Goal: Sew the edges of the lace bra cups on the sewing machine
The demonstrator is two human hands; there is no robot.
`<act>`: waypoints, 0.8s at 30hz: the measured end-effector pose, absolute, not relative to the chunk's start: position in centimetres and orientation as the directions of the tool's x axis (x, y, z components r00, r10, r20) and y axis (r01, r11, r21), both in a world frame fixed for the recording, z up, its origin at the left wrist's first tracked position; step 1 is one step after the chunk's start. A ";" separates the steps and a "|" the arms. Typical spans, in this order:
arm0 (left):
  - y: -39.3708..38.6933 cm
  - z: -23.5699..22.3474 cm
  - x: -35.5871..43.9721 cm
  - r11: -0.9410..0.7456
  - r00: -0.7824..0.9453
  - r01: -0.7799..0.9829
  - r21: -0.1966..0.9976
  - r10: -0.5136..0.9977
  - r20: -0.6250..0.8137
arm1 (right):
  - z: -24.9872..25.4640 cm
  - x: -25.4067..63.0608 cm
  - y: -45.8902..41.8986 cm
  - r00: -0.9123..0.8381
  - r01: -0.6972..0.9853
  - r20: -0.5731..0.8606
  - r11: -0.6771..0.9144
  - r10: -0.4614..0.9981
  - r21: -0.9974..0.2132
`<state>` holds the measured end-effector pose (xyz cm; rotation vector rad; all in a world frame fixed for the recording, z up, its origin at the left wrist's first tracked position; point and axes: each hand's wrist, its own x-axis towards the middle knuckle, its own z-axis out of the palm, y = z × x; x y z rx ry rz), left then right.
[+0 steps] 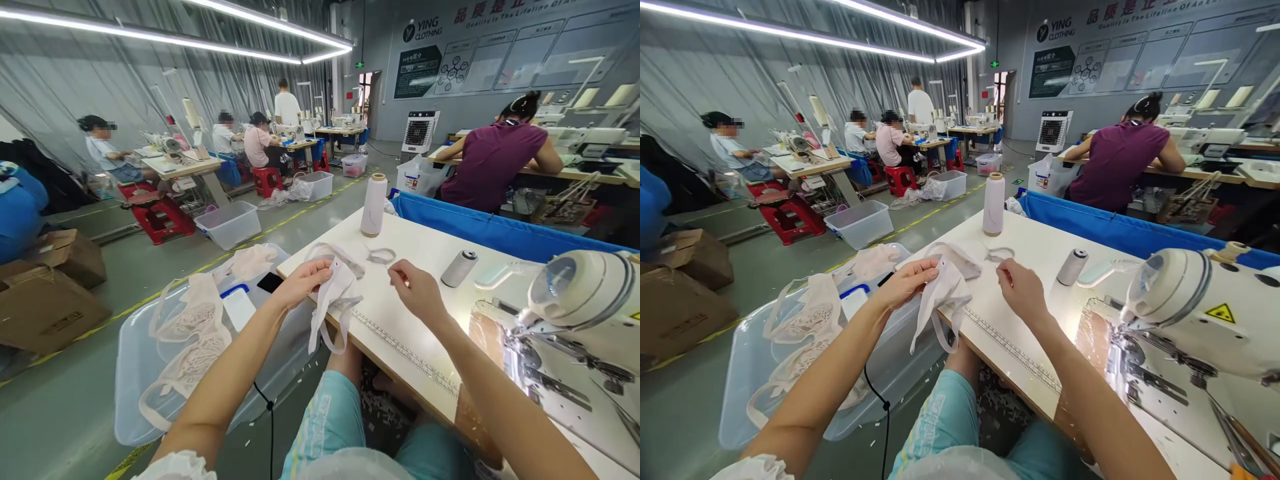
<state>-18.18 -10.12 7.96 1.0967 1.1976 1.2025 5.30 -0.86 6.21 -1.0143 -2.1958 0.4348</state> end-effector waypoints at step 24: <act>-4.2 2.0 4.3 0.148 0.052 -0.434 0.889 0.989 -0.139 | 2.5 18.0 -4.5 -0.055 0.563 0.283 0.264 0.958 -0.783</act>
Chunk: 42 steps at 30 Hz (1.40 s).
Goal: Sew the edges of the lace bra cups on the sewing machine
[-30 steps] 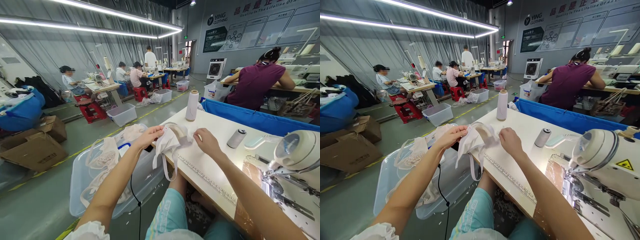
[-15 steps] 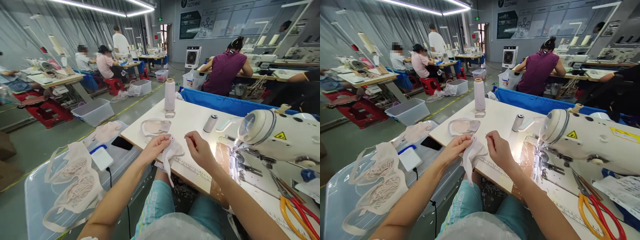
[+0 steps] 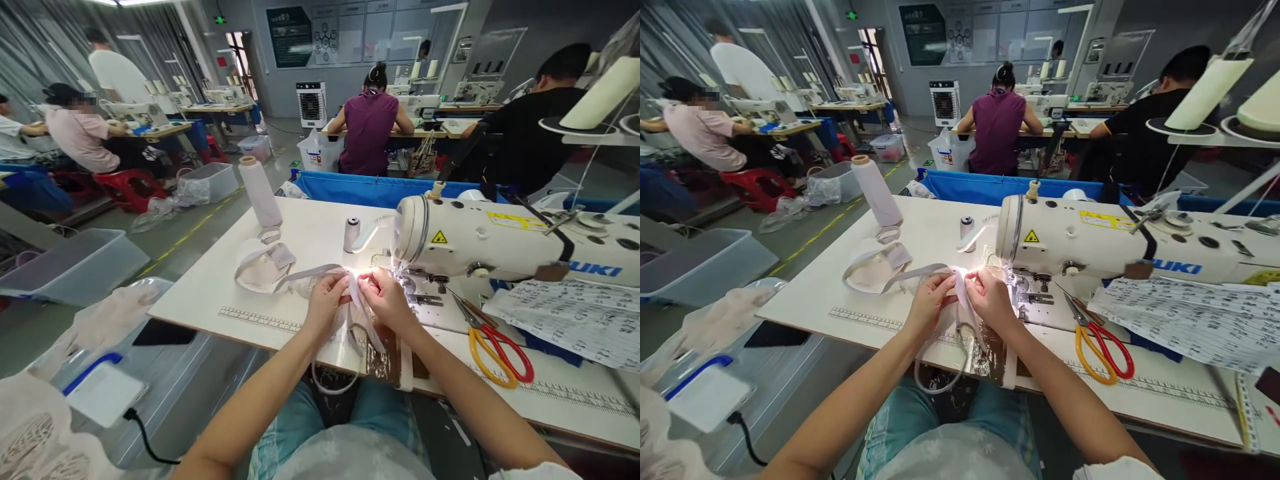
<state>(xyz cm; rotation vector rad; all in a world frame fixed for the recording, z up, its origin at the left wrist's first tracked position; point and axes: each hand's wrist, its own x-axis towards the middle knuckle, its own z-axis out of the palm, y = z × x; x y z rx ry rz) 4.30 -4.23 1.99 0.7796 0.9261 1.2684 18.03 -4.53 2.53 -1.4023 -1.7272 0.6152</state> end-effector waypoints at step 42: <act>-4.0 -0.6 4.9 0.384 0.152 -0.454 0.804 0.923 -0.354 | 0.7 20.1 -3.7 -0.127 0.641 0.182 0.221 0.975 -0.735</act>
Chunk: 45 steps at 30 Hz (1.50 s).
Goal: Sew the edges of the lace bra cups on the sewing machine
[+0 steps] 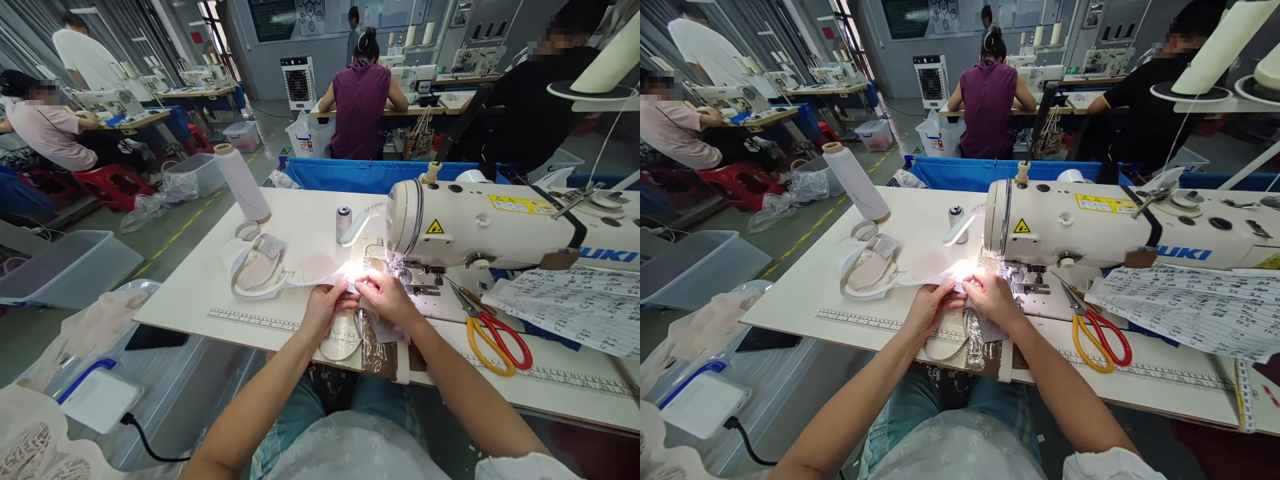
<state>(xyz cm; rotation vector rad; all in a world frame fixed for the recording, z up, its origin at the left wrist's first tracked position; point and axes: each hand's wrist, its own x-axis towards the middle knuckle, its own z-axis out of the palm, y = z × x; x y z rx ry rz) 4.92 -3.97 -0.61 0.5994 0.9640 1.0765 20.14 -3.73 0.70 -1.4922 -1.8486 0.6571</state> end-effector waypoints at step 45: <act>-4.1 -1.2 4.9 0.333 0.146 -0.434 0.837 0.943 -0.299 | 0.4 20.0 -4.1 -0.116 0.590 0.241 0.263 0.963 -0.764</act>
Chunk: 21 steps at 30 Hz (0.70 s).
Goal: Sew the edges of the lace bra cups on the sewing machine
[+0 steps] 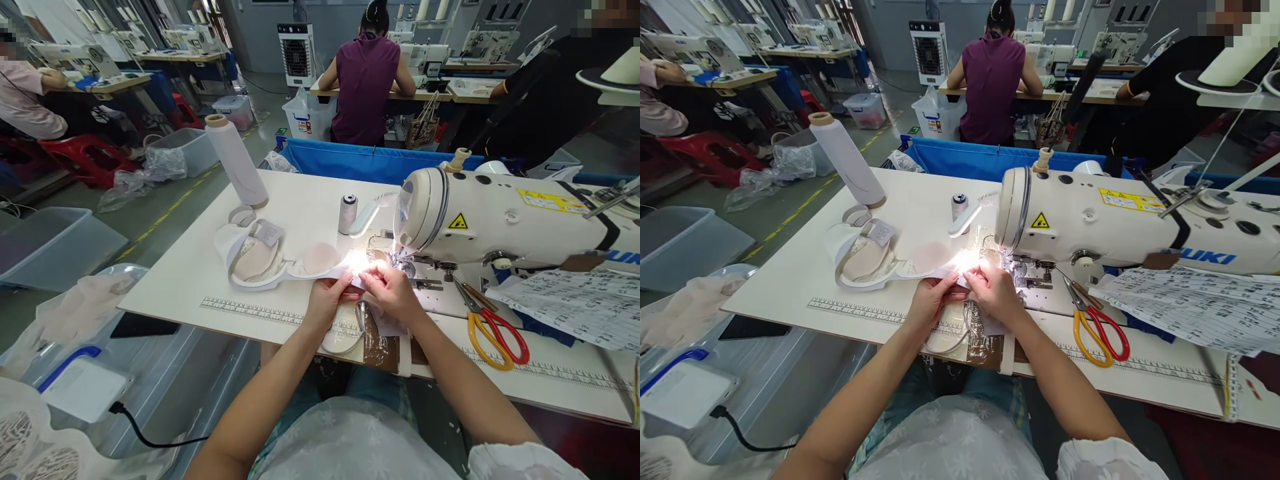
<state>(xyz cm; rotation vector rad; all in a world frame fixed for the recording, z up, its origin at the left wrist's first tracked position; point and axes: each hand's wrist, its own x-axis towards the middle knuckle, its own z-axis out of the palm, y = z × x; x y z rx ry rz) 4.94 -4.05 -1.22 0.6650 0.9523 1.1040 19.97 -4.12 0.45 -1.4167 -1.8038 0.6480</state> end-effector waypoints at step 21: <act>-4.1 -1.5 4.8 0.304 0.155 -0.415 0.857 0.952 -0.263 | 0.5 19.9 -4.2 -0.138 0.635 0.267 0.292 0.954 -0.716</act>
